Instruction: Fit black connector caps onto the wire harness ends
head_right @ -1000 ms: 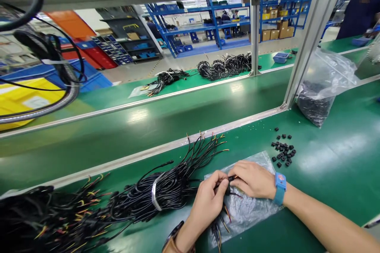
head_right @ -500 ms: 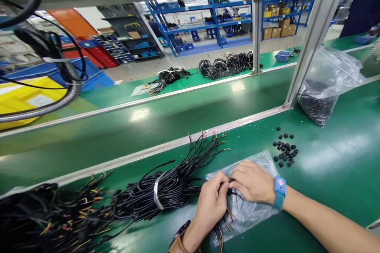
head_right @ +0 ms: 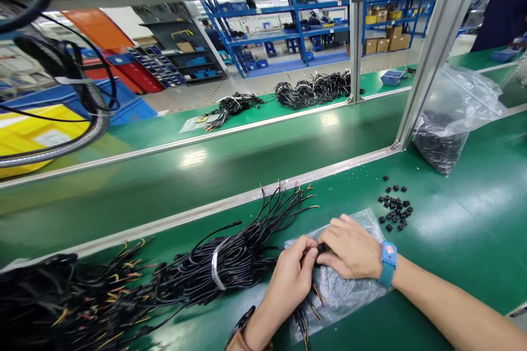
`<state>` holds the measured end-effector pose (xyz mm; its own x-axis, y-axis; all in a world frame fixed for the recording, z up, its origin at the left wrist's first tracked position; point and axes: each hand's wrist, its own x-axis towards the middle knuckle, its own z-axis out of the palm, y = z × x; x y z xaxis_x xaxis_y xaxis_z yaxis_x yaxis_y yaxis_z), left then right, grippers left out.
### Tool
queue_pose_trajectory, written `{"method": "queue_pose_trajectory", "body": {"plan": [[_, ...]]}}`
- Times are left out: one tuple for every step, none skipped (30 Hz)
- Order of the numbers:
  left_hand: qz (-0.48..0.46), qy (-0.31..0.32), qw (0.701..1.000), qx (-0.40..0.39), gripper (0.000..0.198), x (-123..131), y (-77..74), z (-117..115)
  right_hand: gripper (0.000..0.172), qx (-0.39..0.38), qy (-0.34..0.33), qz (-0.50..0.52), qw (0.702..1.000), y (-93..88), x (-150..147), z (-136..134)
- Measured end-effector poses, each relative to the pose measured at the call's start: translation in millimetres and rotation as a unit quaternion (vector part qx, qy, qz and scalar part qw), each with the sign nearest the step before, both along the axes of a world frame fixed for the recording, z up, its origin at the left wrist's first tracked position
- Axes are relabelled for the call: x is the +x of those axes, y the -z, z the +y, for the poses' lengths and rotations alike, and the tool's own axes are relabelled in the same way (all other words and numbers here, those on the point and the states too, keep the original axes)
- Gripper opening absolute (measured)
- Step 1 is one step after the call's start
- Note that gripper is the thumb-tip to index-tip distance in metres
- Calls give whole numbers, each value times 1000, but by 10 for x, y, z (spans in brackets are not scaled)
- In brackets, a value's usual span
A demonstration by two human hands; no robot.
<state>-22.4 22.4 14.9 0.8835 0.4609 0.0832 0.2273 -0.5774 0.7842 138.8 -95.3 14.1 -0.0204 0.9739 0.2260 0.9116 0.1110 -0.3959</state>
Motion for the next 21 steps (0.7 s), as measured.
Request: {"method": "queue_pose_trajectory", "body": {"plan": [[3,4,1000,-2,17,-7,-23,13,23,0,-6,-3,1000,-12,12,-7],[6,8,1000,-1,17,-14,-42,28,21,0,-11,-6,1000,-19,21,-11],[7,11,1000,3,17,-20,-56,41,20,1,-16,-8,1000,-21,27,-14],[9,14,1000,10,17,-25,-62,52,20,2,-20,-8,1000,-21,30,-16],[11,13,1000,18,18,-28,-61,60,19,4,-22,-6,1000,-18,32,-17],[13,10,999,28,19,-30,-52,62,18,6,-24,-4,1000,-15,32,-18],[15,4,999,36,19,-30,-37,59,18,9,-25,-3,1000,-12,31,-19],[15,-3,999,43,19,-29,-17,50,18,11,-25,-3,1000,-8,29,-21],[14,-10,999,49,18,-28,6,38,17,12,-25,-2,1000,-2,25,-23],[10,-18,998,54,18,-26,30,24,17,11,-24,-1,1000,4,19,-25],[5,-23,998,60,18,-23,53,10,17,11,-23,0,1000,12,13,-26],[0,-26,998,66,18,-21,74,-4,17,10,-23,1,1000,21,4,-27],[-5,-28,997,70,18,-19,92,-15,18,9,-22,1,1000,32,-5,-27],[-9,-27,997,74,18,-17,107,-23,18,8,-22,1,1000,42,-14,-25],[-12,-25,997,77,18,-16,119,-28,19,7,-24,1,1000,53,-24,-22],[-12,-22,997,79,18,-16,127,-32,19,5,-26,2,1000,61,-34,-18],[-12,-19,997,79,19,-16,133,-34,19,5,-27,3,1000,68,-43,-13],[-11,-17,997,79,19,-16,137,-35,19,4,-28,5,1000,72,-52,-8],[-11,-16,997,79,18,-16,138,-35,19,3,-28,8,1000,72,-59,-4],[-10,-15,997,78,18,-17,138,-36,18,2,-28,11,1000,69,-64,-2],[-10,-16,997,77,18,-17,136,-36,18,1,-25,14,1000,61,-66,0]]}}
